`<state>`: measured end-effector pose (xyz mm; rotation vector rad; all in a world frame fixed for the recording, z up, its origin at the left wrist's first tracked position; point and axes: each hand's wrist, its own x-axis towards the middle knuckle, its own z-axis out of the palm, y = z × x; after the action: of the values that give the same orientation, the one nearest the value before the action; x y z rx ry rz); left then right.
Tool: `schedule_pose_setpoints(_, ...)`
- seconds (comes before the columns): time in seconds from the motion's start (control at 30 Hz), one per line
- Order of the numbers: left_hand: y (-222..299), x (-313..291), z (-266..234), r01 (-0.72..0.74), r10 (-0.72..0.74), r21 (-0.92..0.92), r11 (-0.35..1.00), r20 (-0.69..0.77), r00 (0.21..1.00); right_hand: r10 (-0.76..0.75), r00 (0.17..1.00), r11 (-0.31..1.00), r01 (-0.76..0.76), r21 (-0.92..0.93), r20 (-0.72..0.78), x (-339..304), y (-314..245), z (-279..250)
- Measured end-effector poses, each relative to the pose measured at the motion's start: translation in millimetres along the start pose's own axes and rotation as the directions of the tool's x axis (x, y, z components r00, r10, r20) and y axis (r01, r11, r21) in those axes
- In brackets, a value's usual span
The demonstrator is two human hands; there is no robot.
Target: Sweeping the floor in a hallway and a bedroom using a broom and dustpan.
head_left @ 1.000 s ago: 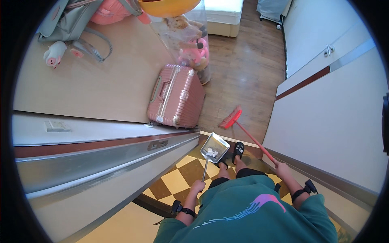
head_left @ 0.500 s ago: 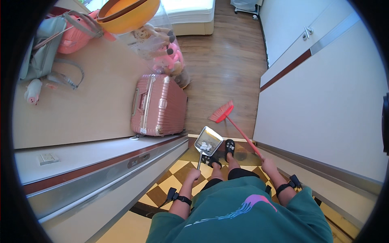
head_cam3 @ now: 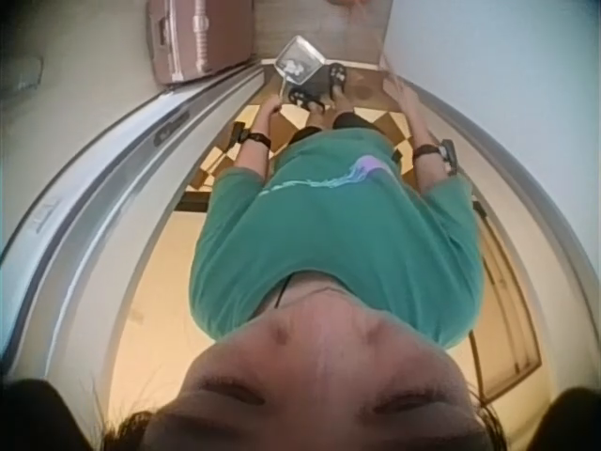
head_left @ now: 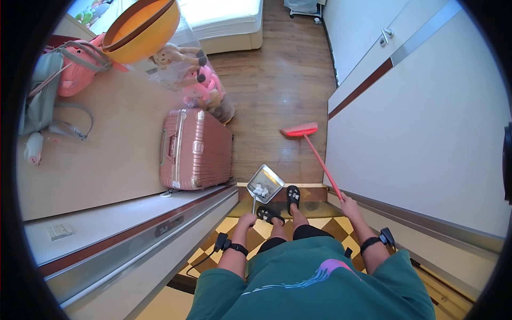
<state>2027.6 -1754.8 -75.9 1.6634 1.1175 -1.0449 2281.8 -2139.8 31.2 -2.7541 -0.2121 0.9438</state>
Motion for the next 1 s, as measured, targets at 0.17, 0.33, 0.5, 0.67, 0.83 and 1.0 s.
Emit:
schedule_pose_setpoints(0.17,25.6,18.9,-3.7,-0.046,0.043,0.034,0.998,0.097,0.994,0.055,0.993,0.983,-0.071,0.166,0.101,12.1,-23.6,27.1)
schedule_pose_setpoints(0.33,48.0,46.2,-12.1,0.139,-0.125,-0.182,0.973,0.087,0.988,0.007,0.969,0.991,-0.039,0.125,0.248,-53.7,-15.0,39.3)
schedule_pose_setpoints(0.5,60.3,51.1,-13.6,0.151,-0.134,-0.208,0.966,0.095,0.986,-0.08,0.897,0.995,0.048,0.083,0.435,-118.7,-7.4,29.8)
schedule_pose_setpoints(0.67,53.9,42.2,-13.4,0.142,-0.133,-0.185,0.972,0.061,0.989,-0.163,0.891,0.986,0.133,0.1,0.424,-153.8,-7.8,-14.1)
schedule_pose_setpoints(0.83,13.9,35.7,-14.2,0.096,-0.095,-0.153,0.984,0.018,0.995,-0.08,0.912,0.996,0.058,0.067,0.403,-100.2,-23.5,-41.1)
schedule_pose_setpoints(1.0,-10.9,39.6,4.5,0.076,-0.08,-0.208,0.975,-0.009,0.997,-0.148,0.946,0.989,0.141,0.045,0.288,-8.9,-40.5,22.0)
